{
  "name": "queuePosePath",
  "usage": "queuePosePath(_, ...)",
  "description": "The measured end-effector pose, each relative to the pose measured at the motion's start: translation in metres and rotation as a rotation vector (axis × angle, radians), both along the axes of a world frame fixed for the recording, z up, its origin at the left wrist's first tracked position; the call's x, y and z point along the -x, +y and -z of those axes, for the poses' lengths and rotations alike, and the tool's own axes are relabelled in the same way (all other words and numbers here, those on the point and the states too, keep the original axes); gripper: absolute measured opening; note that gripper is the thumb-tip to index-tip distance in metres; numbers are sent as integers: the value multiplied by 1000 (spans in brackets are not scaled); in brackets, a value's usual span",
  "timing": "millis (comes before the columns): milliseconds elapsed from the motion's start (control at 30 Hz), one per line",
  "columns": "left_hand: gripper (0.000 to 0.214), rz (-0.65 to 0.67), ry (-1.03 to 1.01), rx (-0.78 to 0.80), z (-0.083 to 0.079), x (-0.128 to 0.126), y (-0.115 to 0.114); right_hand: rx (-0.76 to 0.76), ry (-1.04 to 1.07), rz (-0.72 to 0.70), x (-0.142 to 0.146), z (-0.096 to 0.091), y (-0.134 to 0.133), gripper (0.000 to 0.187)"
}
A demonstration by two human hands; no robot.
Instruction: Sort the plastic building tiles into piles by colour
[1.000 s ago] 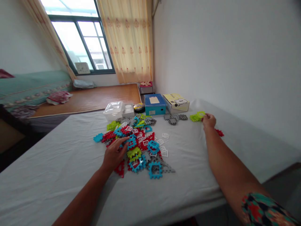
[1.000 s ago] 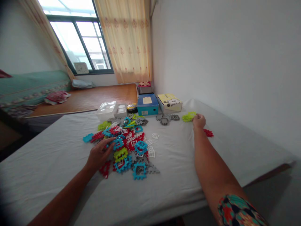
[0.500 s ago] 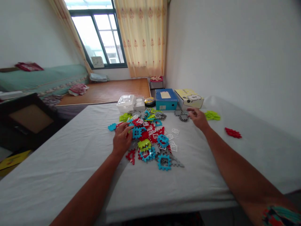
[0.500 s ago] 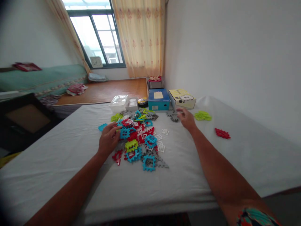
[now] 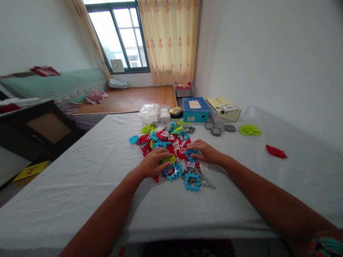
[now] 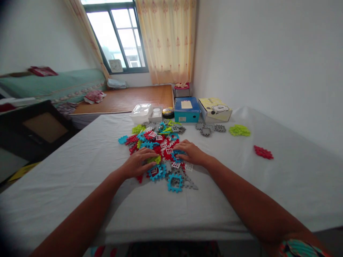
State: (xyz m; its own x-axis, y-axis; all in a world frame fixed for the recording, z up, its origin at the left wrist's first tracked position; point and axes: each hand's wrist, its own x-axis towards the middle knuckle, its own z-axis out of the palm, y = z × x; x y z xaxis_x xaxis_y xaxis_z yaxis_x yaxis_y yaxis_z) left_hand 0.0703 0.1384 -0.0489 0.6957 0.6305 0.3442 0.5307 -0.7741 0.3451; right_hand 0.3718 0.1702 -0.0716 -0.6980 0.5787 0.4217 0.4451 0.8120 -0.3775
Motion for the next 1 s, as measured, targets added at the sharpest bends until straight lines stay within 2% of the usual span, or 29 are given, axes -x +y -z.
queuePosePath(100, 31, 4, 0, 48, 0, 3, 1, -21, 14, 23, 0, 4, 2, 30)
queuePosePath(200, 31, 7, 32, 21, 1, 4, 3, -17, 16, 27, 2, 4, 0, 28)
queuePosePath(267, 28, -6, 37, -29, 3, 5, 5, -21, 16, 31, 4, 2, -2, 27)
queuePosePath(367, 23, -92, -19, -167, 5, 4, 6, -42, 43, 52, 7, -4, -6, 27)
queuePosePath(500, 22, -210, -233, -325, 4, -2, 5, -32, 145, 87, 17, -14, -16, 27)
queuePosePath(567, 23, -200, -339, -315, 5, -9, 3, 42, 201, 101, 25, -18, -23, 27)
queuePosePath(667, 23, -108, -433, -223, 9, -22, -3, 203, 267, 106, 40, -19, -35, 29)
queuePosePath(800, 26, -67, -447, -141, 13, -31, -9, 297, 313, 85, 48, -15, -34, 20)
queuePosePath(900, 32, -118, -394, -171, 12, -26, -6, 291, 408, 239, 24, -11, -8, 21)
queuePosePath(1000, 30, -144, -377, -210, 11, -16, 1, 288, 614, 518, -35, -4, 30, 30)
